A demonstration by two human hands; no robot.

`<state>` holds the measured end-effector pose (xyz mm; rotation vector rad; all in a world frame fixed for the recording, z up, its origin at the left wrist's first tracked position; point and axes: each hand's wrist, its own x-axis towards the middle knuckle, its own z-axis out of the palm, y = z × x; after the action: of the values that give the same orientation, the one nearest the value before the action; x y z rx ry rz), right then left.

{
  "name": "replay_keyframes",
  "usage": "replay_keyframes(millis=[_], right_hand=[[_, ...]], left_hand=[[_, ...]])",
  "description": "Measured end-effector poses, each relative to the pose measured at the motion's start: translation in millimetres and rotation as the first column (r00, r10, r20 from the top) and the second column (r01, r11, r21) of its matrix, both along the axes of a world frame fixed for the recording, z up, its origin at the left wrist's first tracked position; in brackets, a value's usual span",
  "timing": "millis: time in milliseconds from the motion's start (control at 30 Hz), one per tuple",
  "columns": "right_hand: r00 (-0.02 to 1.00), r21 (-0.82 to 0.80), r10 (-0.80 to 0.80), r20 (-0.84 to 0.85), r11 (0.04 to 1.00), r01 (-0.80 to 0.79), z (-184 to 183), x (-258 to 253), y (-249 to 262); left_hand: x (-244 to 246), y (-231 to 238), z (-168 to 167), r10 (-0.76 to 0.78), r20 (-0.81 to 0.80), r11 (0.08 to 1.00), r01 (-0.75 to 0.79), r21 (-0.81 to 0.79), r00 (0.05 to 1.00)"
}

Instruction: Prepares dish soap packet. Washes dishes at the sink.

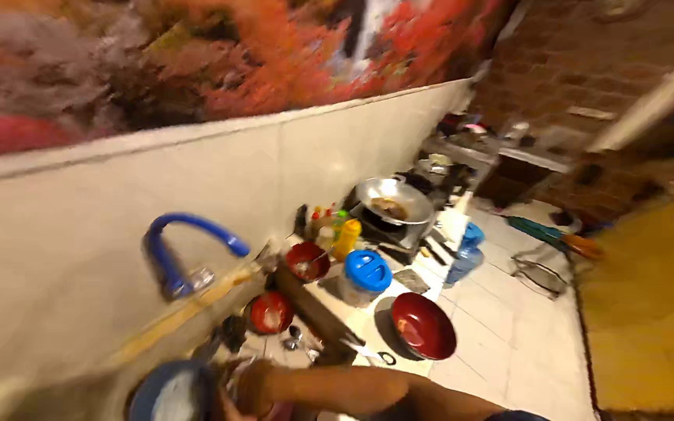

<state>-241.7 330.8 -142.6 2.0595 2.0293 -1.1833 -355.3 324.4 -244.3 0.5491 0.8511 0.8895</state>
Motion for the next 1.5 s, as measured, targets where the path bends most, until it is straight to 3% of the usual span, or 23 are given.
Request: replay_keyframes(millis=[67, 133, 233, 367, 500, 667, 833, 967, 1100, 1267, 1367, 1500], right_hand=[[0.984, -0.206, 0.161, 0.081, 0.968, -0.142, 25.5, -9.2, 10.4], [0.948, -0.314, 0.286, 0.139, 0.921, -0.232, 46.0, -13.4, 11.8], [0.91, -0.375, 0.376, 0.172, 0.88, -0.293, 65.4, -13.7, 20.3], [0.906, -0.337, 0.384, 0.18, 0.889, -0.31, 46.0, -16.5, 28.2], [0.841, -0.416, 0.516, 0.162, 0.809, -0.416, 49.4, -20.2, 25.6], [0.903, -0.328, 0.381, 0.196, 0.894, -0.306, 47.0, -23.7, 28.8], [0.892, -0.364, 0.417, 0.177, 0.87, -0.334, 56.4, -23.1, 32.7], [0.919, -0.26, 0.343, 0.193, 0.921, -0.289, 45.3, -31.2, 36.7], [0.901, -0.305, 0.419, 0.111, 0.877, -0.37, 47.3, -17.9, 36.2], [0.911, -0.142, 0.41, 0.038, 0.905, -0.401, 36.9, -17.2, 82.9], [0.891, -0.131, 0.454, 0.007, 0.884, -0.449, 26.8, -31.9, 111.3], [0.889, -0.209, 0.459, 0.007, 0.87, -0.447, 15.6, -50.8, 137.7]], left_hand=[[4.7, -3.2, 22.4, 0.034, -0.143, 0.997, -0.043, -0.057, 0.989], [9.6, 2.2, 44.9, 0.109, -0.267, 0.981, -0.146, -0.124, 0.958], [7.3, 14.0, 49.3, 0.144, -0.265, 0.969, -0.19, -0.155, 0.953], [3.3, 27.8, 33.0, 0.153, -0.226, 0.944, -0.21, -0.255, 0.962], [-4.3, 29.8, 25.6, 0.148, -0.125, 0.959, -0.173, -0.225, 0.981], [1.1, 26.1, 29.8, 0.166, -0.167, 0.937, -0.208, -0.279, 0.972], [-2.4, 27.6, 28.2, 0.176, -0.241, 0.935, -0.239, -0.263, 0.954], [-2.0, 21.7, 44.9, 0.221, -0.142, 0.895, -0.259, -0.364, 0.965], [-9.5, 38.6, -2.3, 0.242, -0.194, 0.889, -0.297, -0.349, 0.951], [2.7, 8.2, -1.5, 0.446, 0.09, 0.785, -0.341, -0.518, 0.89], [15.5, -7.8, 7.7, 0.518, 0.206, 0.71, -0.284, -0.644, 0.83], [19.2, -16.1, 19.7, 0.579, 0.337, 0.693, -0.23, -0.683, 0.742]])
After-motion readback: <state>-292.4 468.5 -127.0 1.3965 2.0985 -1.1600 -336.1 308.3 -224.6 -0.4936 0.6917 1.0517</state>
